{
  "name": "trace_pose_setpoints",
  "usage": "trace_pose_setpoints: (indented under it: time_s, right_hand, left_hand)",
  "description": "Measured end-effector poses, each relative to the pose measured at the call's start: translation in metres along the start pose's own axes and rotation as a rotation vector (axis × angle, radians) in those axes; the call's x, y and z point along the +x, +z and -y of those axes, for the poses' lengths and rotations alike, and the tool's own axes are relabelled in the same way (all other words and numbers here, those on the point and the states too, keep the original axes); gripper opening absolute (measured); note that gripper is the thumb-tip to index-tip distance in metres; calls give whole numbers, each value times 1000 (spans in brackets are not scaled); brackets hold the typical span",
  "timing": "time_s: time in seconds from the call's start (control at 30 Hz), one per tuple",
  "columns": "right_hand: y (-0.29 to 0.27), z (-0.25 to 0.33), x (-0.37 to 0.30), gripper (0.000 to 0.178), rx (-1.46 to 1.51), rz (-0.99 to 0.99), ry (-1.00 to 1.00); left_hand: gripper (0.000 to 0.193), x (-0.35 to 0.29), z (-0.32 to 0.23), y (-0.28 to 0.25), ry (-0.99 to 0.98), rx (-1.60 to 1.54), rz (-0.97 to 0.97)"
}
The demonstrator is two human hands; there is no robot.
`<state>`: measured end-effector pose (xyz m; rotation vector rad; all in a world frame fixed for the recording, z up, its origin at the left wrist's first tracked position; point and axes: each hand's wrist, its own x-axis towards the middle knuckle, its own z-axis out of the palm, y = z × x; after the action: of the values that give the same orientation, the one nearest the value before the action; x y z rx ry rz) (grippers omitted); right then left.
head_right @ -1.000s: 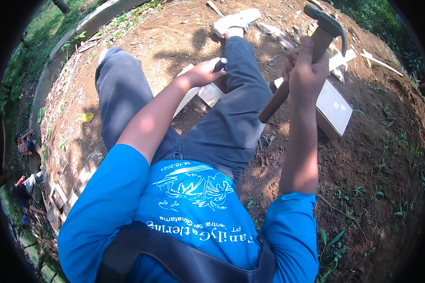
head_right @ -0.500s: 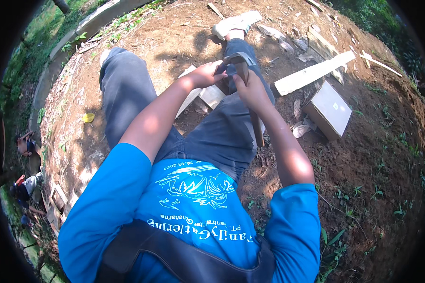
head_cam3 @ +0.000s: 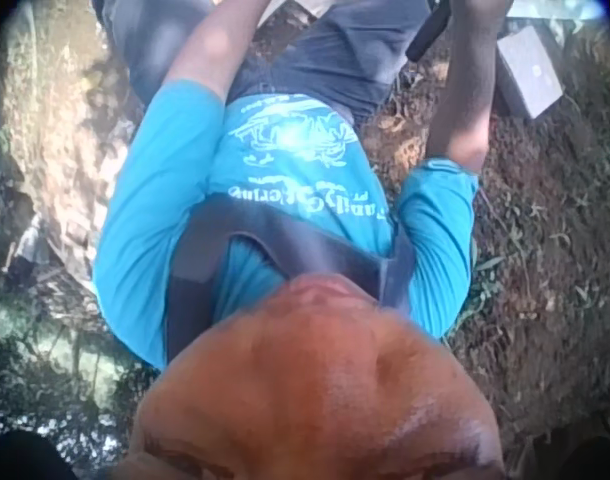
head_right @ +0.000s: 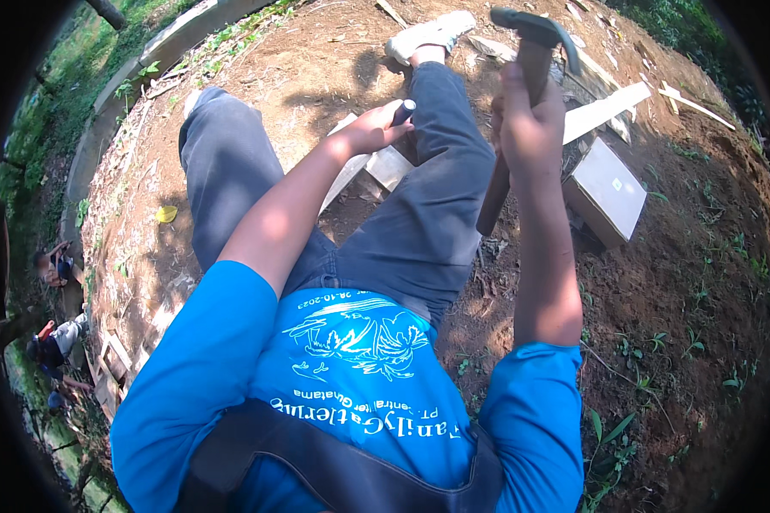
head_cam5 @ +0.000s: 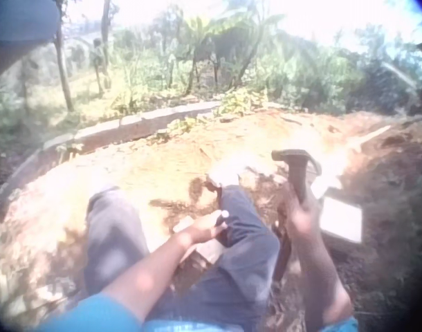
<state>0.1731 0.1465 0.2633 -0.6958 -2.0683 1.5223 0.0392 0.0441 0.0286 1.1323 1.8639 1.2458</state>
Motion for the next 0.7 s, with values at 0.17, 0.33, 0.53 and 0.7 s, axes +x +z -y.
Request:
trace_pose_setpoints:
  time_s: [0.17,0.33,0.53,0.7]
  right_hand:
    - [0,-90,-4,32,-426,-71,-225]
    - [-6,-22,4,29,-162,79,93]
    - [3,-102,-13,31,-466,44,-70]
    - [-6,-16,-3,33,-91,22,56]
  left_hand:
    - [35,9,2,7,32,-64,50]
    - [36,1,6,3,36,17,-3]
    - [42,12,11,9,43,-93,66]
    - [44,11,31,1,166,7,-8]
